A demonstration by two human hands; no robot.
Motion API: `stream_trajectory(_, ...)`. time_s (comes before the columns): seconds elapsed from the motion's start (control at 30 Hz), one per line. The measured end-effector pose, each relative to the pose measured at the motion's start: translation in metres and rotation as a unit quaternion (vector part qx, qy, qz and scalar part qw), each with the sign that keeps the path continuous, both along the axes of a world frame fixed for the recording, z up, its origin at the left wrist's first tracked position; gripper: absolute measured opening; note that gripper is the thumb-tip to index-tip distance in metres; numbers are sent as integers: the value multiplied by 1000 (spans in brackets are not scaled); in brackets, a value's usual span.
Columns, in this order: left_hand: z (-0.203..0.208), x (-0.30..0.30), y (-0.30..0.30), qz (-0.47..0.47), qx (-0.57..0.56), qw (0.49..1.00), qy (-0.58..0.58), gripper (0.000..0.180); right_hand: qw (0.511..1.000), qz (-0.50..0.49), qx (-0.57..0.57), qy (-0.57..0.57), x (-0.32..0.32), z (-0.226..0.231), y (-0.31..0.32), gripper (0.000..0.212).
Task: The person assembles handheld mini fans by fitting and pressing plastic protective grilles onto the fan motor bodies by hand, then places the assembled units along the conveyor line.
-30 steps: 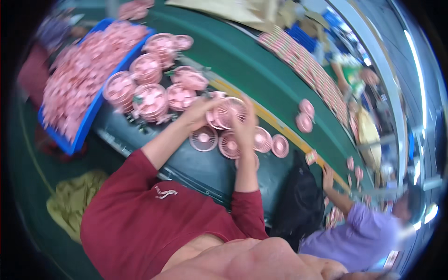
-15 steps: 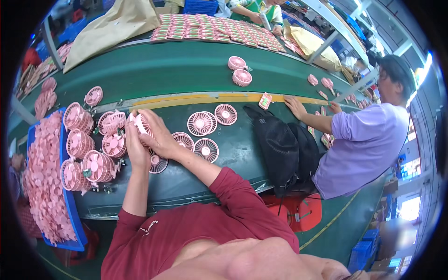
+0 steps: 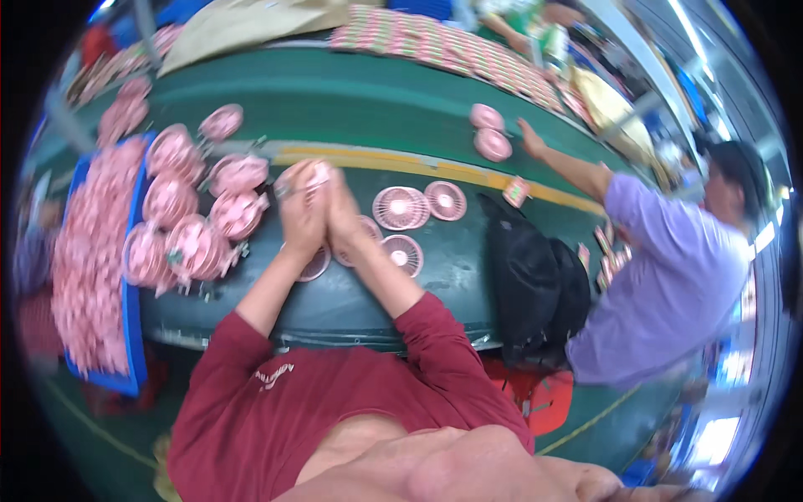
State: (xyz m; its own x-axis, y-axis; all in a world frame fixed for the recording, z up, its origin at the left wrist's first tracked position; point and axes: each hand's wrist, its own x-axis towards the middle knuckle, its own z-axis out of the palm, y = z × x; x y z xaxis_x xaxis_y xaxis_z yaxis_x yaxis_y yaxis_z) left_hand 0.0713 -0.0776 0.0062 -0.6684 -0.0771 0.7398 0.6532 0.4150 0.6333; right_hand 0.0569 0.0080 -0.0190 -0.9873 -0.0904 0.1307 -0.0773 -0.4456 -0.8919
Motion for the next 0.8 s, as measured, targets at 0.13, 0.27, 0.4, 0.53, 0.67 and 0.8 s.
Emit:
stream_trajectory(0.13,19,-8,8,-37,-84,995,-26,57,994,24,99,41,-38,15,47,49)
stream_trajectory(0.27,30,-12,-33,31,-215,974,-57,32,850,-248,445,134,-79,29,104,56)
stream_trajectory(0.4,49,-20,-82,175,-294,933,-109,34,697,-291,645,116,-66,14,148,66)
stream_trajectory(0.53,33,-40,-113,298,-316,886,-164,36,699,-211,668,146,-21,15,145,66)
stream_trajectory(0.67,46,-58,-110,262,-312,855,-320,27,695,-71,707,110,19,23,144,75)
stream_trajectory(0.8,50,-69,-111,246,-323,847,-344,19,689,-77,710,124,28,23,152,74)
